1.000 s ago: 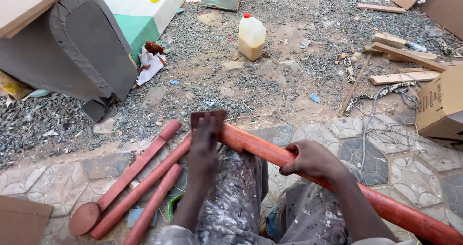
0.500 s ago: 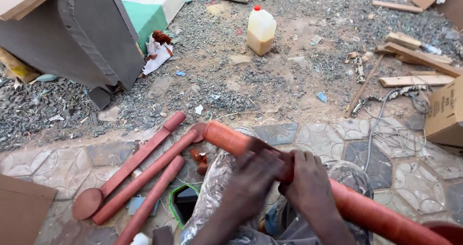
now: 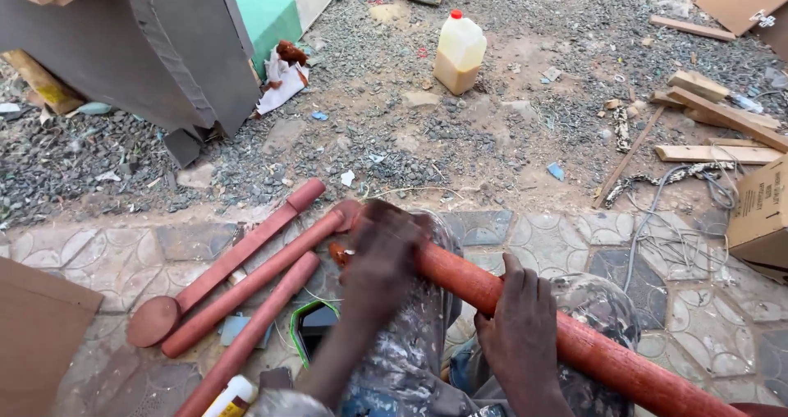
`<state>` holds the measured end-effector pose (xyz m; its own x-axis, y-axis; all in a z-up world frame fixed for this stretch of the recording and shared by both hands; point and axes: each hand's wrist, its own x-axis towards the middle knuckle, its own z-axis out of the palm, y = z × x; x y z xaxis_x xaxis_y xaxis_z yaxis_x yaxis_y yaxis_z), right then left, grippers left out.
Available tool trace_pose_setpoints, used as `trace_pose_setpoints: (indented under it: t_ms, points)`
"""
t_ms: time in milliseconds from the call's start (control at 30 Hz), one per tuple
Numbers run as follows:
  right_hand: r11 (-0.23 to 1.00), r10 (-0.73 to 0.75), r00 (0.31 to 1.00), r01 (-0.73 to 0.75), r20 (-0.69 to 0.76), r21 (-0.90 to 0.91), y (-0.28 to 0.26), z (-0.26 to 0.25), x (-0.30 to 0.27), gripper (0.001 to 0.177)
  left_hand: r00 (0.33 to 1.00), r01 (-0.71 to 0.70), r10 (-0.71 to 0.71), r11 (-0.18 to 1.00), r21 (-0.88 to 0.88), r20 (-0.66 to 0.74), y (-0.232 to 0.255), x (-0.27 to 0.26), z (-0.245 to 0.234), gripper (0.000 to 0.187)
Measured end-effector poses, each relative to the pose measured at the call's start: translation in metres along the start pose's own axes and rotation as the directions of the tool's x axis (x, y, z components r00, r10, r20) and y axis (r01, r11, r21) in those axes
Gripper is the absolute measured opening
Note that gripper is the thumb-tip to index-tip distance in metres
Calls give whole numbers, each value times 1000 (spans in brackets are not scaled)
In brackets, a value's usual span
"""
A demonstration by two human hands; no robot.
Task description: Manual sanding of wooden furniture legs using sandpaper to smooth the surface.
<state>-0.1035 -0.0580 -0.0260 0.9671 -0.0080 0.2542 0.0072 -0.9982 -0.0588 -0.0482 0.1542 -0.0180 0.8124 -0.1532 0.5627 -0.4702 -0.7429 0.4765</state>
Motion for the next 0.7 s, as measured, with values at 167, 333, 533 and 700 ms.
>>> trace_pose_setpoints:
  t_ms: [167,333,533,700]
  points:
    - [989,-13,997,24,78,-149,-8,2,-7,103,961,264,-261,964,18,-93,-61,26,-39,31]
    - [996,-18,968,40,249,-84,-13,-5,-7,80,979,48,-50,999,-17,-196,-21,11,-50,22]
    - [979,176,765,-200,619,-32,-17,-26,14,55,954,-213,230,971,-106,194,0,-27,-22,59]
    - [970,203,697,-237,688,-45,-13,-29,20,45,976,204,-215,949,-241,-20,-19,13,-55,37]
